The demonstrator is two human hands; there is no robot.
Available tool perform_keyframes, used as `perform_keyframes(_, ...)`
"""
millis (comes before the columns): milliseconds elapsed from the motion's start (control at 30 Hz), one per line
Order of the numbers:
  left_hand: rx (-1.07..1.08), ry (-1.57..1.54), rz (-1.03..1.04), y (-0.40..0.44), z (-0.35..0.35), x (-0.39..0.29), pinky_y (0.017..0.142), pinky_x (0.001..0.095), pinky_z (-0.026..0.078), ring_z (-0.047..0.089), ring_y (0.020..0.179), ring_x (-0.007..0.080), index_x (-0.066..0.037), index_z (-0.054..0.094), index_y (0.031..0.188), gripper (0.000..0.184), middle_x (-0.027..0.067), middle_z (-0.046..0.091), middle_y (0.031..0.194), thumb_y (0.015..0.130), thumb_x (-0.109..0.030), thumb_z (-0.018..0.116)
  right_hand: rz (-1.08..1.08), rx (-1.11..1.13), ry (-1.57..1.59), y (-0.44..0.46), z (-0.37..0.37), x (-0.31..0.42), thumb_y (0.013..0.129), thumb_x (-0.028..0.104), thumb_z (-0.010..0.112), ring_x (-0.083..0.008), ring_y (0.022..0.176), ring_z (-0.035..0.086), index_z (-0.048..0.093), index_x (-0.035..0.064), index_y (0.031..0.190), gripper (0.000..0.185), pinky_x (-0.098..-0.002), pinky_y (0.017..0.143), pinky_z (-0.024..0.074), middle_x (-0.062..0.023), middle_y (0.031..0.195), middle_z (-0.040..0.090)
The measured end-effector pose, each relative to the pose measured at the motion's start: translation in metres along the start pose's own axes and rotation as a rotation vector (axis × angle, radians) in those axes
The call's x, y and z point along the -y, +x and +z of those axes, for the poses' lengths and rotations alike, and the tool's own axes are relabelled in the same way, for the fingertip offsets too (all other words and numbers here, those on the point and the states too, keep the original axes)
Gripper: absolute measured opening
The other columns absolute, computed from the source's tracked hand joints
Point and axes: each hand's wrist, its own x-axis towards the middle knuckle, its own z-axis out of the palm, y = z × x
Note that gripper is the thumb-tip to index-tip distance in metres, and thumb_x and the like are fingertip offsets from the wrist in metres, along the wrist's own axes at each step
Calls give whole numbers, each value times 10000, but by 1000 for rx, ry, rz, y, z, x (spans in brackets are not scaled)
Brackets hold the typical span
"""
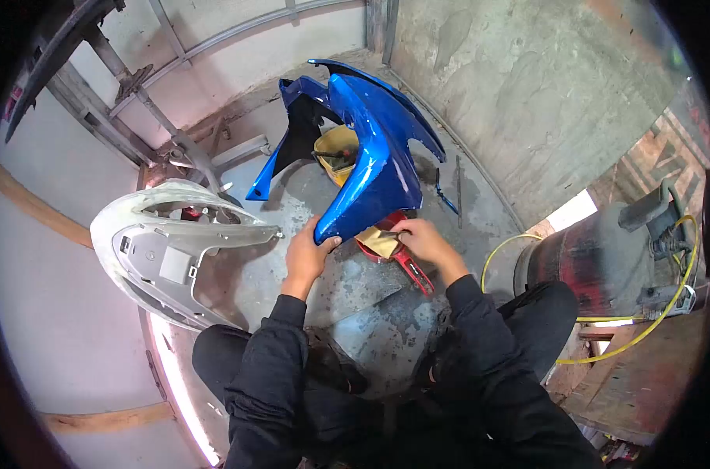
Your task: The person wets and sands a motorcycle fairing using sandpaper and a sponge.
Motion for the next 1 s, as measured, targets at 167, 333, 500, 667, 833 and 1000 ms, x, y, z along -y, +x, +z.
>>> perform_keyframes(167, 14, 28, 45, -4, 6, 2, 852, 449, 514, 680, 1005, 367, -121, 602, 1285, 580, 181, 717, 1056, 782, -317, 814, 51, -299, -397, 13, 73, -11, 867, 79, 525, -412, 869, 695, 714, -22, 943, 227, -496, 800, 552, -272, 958, 695)
perform_keyframes(333, 23, -26, -27, -4, -7, -8, 837, 452, 518, 687, 967, 376, -85, 608, 1284, 560, 203, 718, 1032, 798, -294, 790, 267, -52, -520, 53, 103, -39, 874, 164, 564, -386, 921, 704, 713, -1, 1015, 263, -492, 822, 555, -224, 978, 718)
perform_keyframes(500, -34, 19, 65, -3, -11, -15, 772, 376, 537, 728, 811, 278, -15, 594, 1265, 546, 199, 723, 931, 807, -230, 799, 367, -157, -329, 88, 128, -112, 887, 212, 540, -392, 944, 704, 719, 32, 1052, 302, -500, 843, 548, -235, 1014, 716)
perform_keyframes(667, -69, 53, 161, 0, -16, -11, 788, 382, 535, 726, 839, 293, -27, 607, 1250, 554, 203, 723, 944, 787, -246, 820, 286, -201, -372, 102, 132, -128, 886, 199, 537, -396, 929, 704, 725, 38, 1060, 303, -498, 835, 548, -233, 996, 718)
perform_keyframes(833, -34, 22, 86, -1, -20, -14, 809, 388, 532, 720, 875, 318, -35, 609, 1252, 560, 199, 725, 955, 781, -245, 827, 238, -218, -430, 104, 141, -131, 884, 187, 535, -400, 914, 704, 731, 44, 1068, 305, -495, 828, 549, -232, 977, 720)
perform_keyframes(1000, -42, 37, 96, 2, -17, -15, 798, 395, 532, 708, 876, 313, -42, 610, 1260, 540, 203, 717, 980, 795, -232, 809, 164, -230, -449, 94, 131, -128, 882, 175, 532, -404, 899, 704, 737, 50, 1076, 309, -493, 821, 550, -230, 959, 722)
